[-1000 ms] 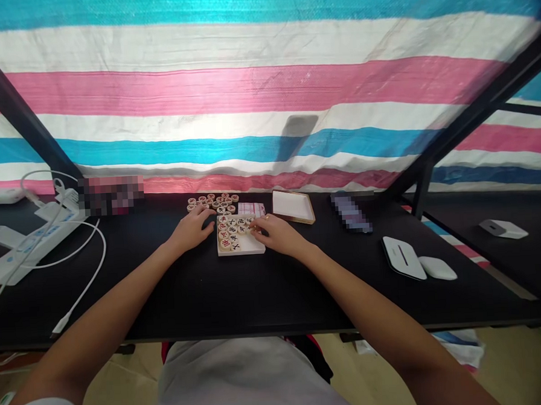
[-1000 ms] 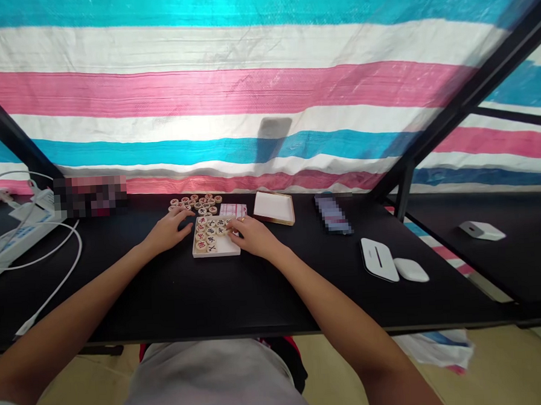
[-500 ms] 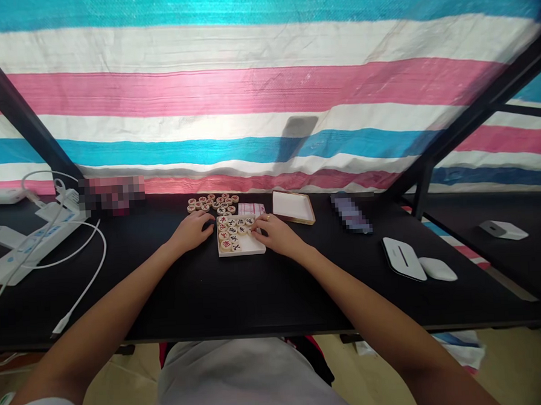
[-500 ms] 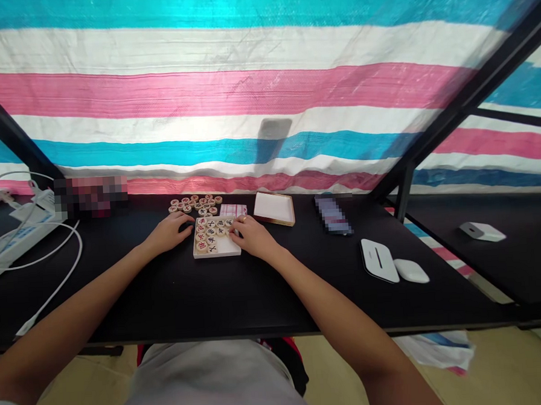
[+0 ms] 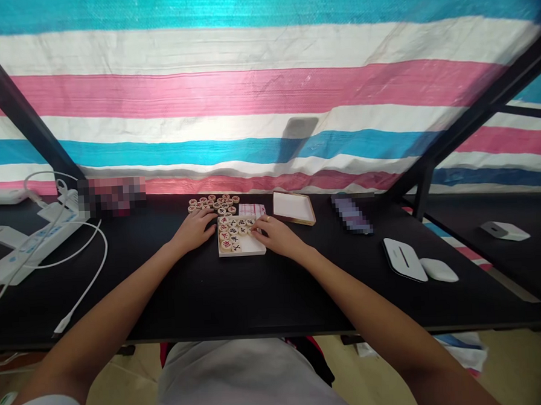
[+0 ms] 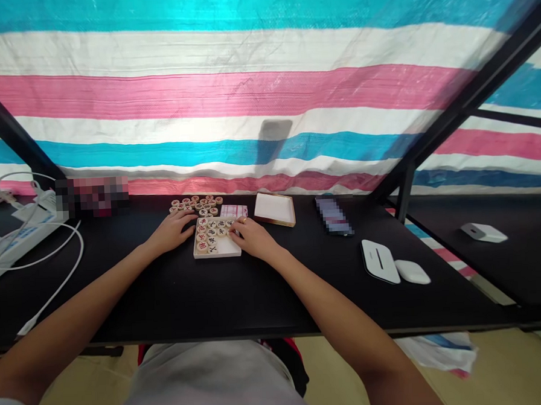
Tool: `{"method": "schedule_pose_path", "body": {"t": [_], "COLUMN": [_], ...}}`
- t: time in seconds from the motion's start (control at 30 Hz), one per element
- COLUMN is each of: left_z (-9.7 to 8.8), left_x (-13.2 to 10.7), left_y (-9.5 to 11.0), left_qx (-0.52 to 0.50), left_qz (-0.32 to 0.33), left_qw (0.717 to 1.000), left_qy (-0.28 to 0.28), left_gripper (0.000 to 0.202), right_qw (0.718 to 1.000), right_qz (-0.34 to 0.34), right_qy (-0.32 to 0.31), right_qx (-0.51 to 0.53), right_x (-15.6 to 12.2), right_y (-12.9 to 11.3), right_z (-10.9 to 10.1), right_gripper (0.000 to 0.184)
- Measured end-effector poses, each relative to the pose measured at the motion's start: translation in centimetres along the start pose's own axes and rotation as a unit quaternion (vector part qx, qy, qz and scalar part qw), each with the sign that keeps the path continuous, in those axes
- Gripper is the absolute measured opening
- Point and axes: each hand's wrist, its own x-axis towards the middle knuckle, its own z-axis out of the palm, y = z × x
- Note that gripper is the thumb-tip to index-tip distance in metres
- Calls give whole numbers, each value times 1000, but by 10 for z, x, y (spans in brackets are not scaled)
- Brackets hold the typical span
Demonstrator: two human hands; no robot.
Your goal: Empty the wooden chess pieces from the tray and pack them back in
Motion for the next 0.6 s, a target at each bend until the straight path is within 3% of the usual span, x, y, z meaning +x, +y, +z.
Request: {"method": "schedule_pose_path", "body": {"t": [0.2, 0.6], "left_z": [3, 6], "left_x": [5, 6], "left_y": [-3, -5], "left_qx": [23, 48], "left_qz": [44, 42], "left_qw": [999, 997], "left_qy": [-15, -45], "left_gripper": [46, 49], "right_qw": [1000, 1000], "right_qz": [3, 12], "right_qy": [-5, -10], "right_qx": [-5, -16], "right_x": [0, 0], "right_y": [0, -2], "right_z": [0, 0], "right_gripper": [18, 17]}}
